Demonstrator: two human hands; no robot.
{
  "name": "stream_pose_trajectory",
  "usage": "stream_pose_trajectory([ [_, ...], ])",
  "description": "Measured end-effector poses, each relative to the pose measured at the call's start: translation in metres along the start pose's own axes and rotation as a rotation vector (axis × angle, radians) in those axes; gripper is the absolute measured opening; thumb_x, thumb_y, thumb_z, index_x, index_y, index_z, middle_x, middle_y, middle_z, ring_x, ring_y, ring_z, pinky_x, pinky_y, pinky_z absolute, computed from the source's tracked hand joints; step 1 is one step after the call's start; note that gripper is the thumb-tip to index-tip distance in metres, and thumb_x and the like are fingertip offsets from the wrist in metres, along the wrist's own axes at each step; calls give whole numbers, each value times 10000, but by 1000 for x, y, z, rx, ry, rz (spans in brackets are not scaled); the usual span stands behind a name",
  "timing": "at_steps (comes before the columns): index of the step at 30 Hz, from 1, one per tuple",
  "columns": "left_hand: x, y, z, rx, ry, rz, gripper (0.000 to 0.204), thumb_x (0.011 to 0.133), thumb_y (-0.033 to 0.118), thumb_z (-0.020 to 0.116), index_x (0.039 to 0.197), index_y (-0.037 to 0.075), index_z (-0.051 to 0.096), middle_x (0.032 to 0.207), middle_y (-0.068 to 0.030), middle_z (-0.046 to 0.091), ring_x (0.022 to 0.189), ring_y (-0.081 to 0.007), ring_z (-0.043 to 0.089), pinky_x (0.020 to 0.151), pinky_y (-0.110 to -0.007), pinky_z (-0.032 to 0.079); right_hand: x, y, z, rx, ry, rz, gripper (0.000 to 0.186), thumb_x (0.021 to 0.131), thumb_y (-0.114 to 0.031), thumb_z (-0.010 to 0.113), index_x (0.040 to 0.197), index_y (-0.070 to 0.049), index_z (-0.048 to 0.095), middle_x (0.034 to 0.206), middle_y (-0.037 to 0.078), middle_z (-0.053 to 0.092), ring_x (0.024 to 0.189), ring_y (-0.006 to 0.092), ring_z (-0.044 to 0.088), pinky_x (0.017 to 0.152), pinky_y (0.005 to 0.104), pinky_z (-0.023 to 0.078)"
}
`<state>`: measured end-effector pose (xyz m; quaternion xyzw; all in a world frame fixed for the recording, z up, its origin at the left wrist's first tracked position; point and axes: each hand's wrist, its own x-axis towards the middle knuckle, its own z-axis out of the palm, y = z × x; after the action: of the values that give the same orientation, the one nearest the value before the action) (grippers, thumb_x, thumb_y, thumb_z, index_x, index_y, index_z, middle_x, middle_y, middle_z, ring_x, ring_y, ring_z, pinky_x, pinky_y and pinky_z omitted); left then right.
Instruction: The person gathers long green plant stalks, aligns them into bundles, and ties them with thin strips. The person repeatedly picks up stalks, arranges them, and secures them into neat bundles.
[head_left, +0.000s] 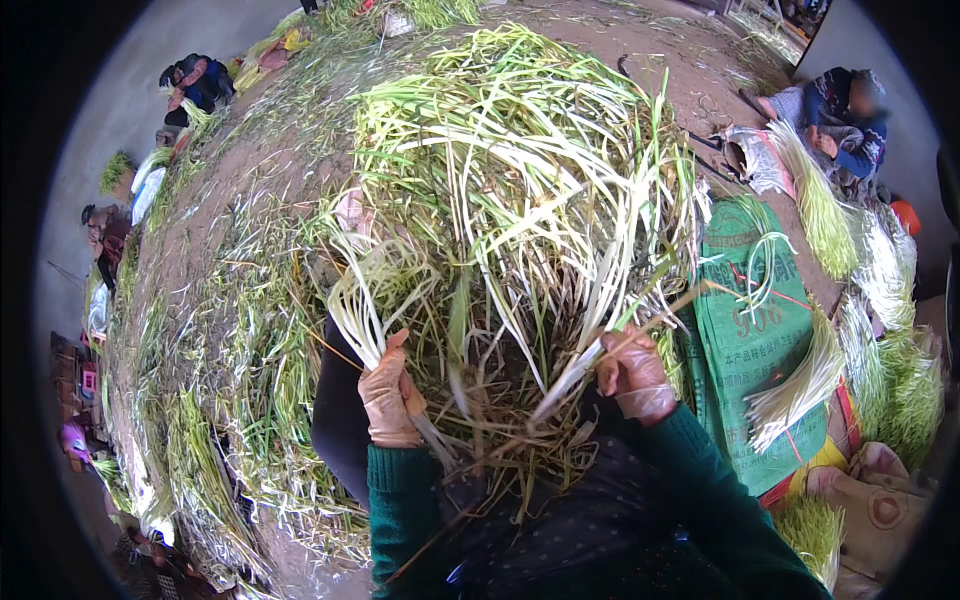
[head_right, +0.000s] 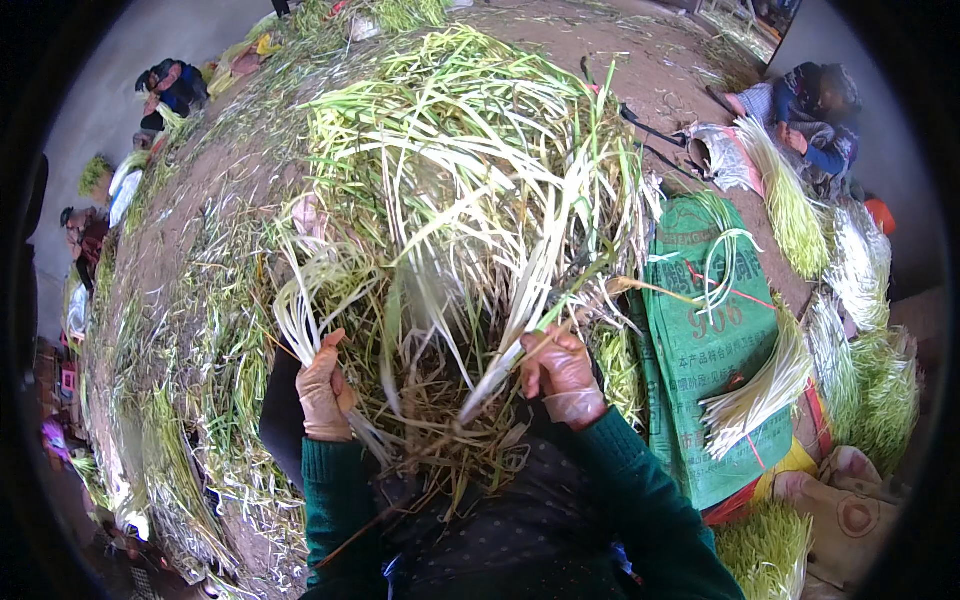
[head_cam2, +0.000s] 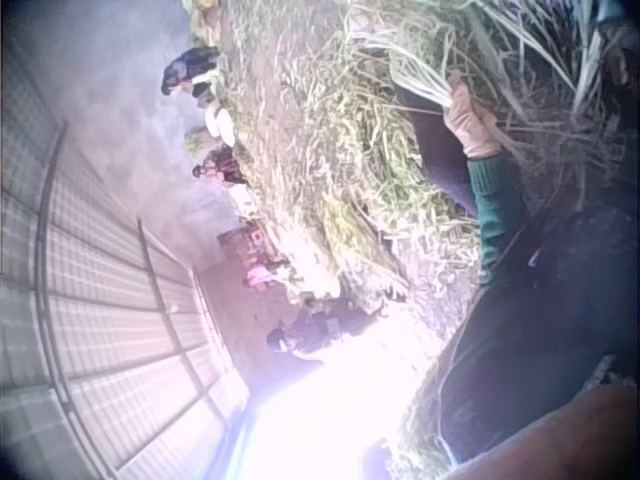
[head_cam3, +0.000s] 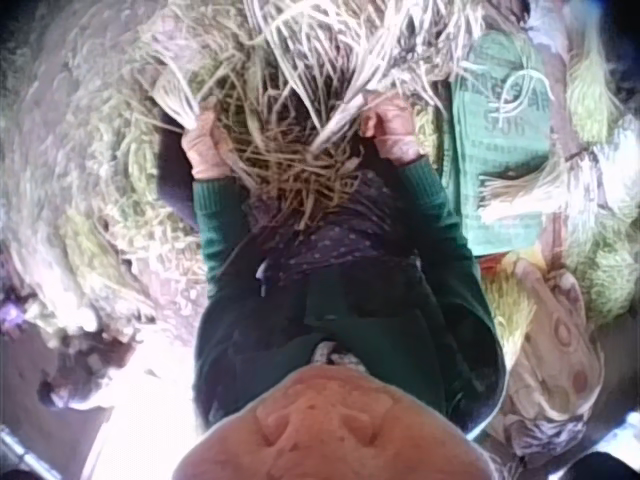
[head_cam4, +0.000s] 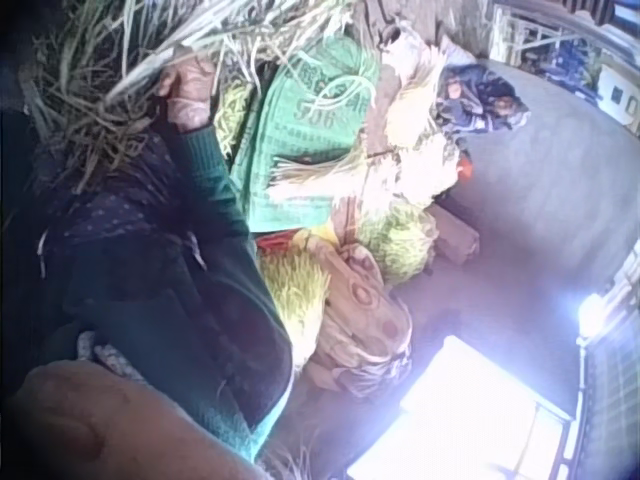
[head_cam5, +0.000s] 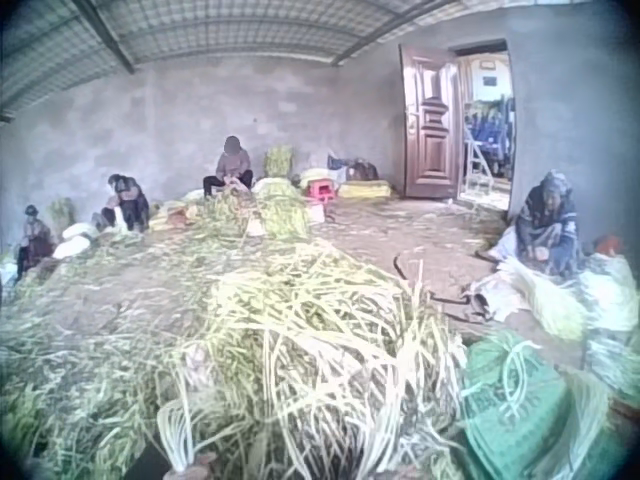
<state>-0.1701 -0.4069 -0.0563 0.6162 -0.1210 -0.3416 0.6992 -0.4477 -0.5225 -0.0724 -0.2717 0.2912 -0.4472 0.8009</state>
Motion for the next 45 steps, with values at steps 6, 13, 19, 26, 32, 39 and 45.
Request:
stream_pose_trajectory([
  [6,-54,44,75,181,-336,-124,279,809,187,615,1023,10,645,598,22,542,421,-17,357,379,-180,281,10,-9,29,-37,-53,91,92,833,-86,620,882,-8,621,482,74,549,334,166,506,303,247,400],
  [13,-45,-19,94,101,-754,-369,310,846,314,601,688,47,600,489,39,442,396,-45,383,395,-200,272,3,-6,33,197,-77,102,105,846,-101,604,882,-3,613,495,97,559,353,176,521,324,261,416],
  [19,-35,6,91,-100,-739,-453,226,862,214,586,856,2,661,481,50,396,436,-39,383,450,-185,352,-9,-8,13,110,-91,160,185,826,-170,624,806,-3,546,562,93,578,346,158,498,325,265,411],
  [26,-16,52,52,-413,-609,-246,318,881,235,549,983,-64,582,453,49,380,262,-70,319,272,-220,253,-33,-12,-61,-56,-44,12,203,812,-172,606,828,16,528,477,49,491,331,146,457,313,258,373],
  [32,-1,42,28,-518,-512,-7,291,923,219,482,990,-51,566,420,68,367,277,-46,299,293,-182,246,-45,-17,-80,-61,282,68,179,823,-192,597,789,-37,515,439,9,420,316,145,419,294,269,346],
  [39,10,44,6,-514,-457,-5,309,883,202,529,978,-91,552,443,13,379,255,-100,322,262,-236,274,-40,-38,-123,-582,381,174,242,848,-260,585,763,-35,556,533,48,512,367,136,455,331,253,348],
  [45,-13,39,15,-377,-449,-120,301,880,226,533,953,-65,564,434,-2,398,247,-132,336,267,-256,299,-39,-57,0,-763,-33,157,189,849,-203,598,810,-18,597,495,25,513,396,105,483,366,238,353],
])
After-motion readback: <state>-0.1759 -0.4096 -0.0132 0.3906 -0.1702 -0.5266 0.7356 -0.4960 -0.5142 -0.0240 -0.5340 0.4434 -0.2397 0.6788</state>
